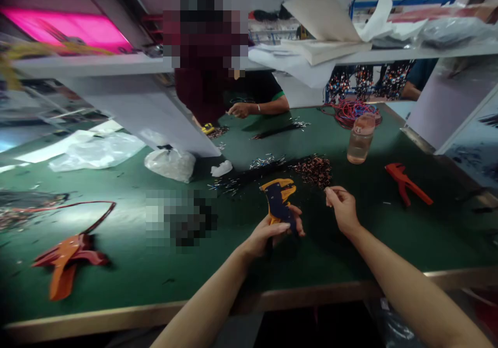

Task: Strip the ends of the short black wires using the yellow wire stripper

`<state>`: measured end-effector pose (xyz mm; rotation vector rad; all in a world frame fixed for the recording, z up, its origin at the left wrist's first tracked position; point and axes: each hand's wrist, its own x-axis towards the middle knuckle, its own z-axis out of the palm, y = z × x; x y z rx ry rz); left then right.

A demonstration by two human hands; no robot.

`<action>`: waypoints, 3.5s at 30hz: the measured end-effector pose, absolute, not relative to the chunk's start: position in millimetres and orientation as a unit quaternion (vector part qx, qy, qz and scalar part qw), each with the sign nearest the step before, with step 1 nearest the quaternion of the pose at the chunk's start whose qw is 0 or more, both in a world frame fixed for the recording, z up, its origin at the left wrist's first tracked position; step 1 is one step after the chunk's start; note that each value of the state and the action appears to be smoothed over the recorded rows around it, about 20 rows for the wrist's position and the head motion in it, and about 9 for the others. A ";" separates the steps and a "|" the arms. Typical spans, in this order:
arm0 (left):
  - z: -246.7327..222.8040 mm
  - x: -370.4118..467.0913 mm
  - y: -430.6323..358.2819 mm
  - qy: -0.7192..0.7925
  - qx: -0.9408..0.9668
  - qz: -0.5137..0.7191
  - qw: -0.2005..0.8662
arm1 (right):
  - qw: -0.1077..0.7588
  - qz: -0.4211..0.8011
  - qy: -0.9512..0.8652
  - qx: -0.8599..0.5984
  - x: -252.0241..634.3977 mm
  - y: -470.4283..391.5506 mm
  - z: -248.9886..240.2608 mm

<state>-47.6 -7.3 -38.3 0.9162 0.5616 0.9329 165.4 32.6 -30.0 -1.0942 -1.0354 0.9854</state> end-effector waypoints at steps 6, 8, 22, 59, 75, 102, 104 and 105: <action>-25.6 -45.5 -13.8 0.280 0.422 0.398 0.765 | 0.623 0.485 -0.427 -0.440 162.3 30.5 -24.6; -20.6 -44.7 -15.5 0.292 0.424 0.393 0.762 | 0.629 0.464 -0.436 -0.446 162.5 28.5 -22.0; -8.7 -44.5 -18.9 0.313 0.471 0.363 0.741 | 0.604 0.122 -0.661 -0.428 164.5 0.8 11.5; -6.6 -36.1 -23.0 0.360 0.466 0.362 0.723 | 0.603 0.455 -0.498 -0.425 161.1 17.8 -12.0; 0.5 -18.7 -31.5 0.413 0.455 0.385 0.689 | 0.611 0.365 -0.507 -0.486 161.8 11.7 -1.6; -1.4 -27.1 -25.5 0.345 0.455 0.358 0.739 | 0.607 0.374 -0.517 -0.474 163.2 15.3 -6.5; 0.2 -26.2 -25.9 0.361 0.463 0.361 0.725 | 0.604 0.377 -0.521 -0.471 162.8 15.2 -7.6; 0.9 -25.7 -26.2 0.371 0.464 0.365 0.717 | 0.603 0.381 -0.522 -0.469 162.6 15.1 -8.6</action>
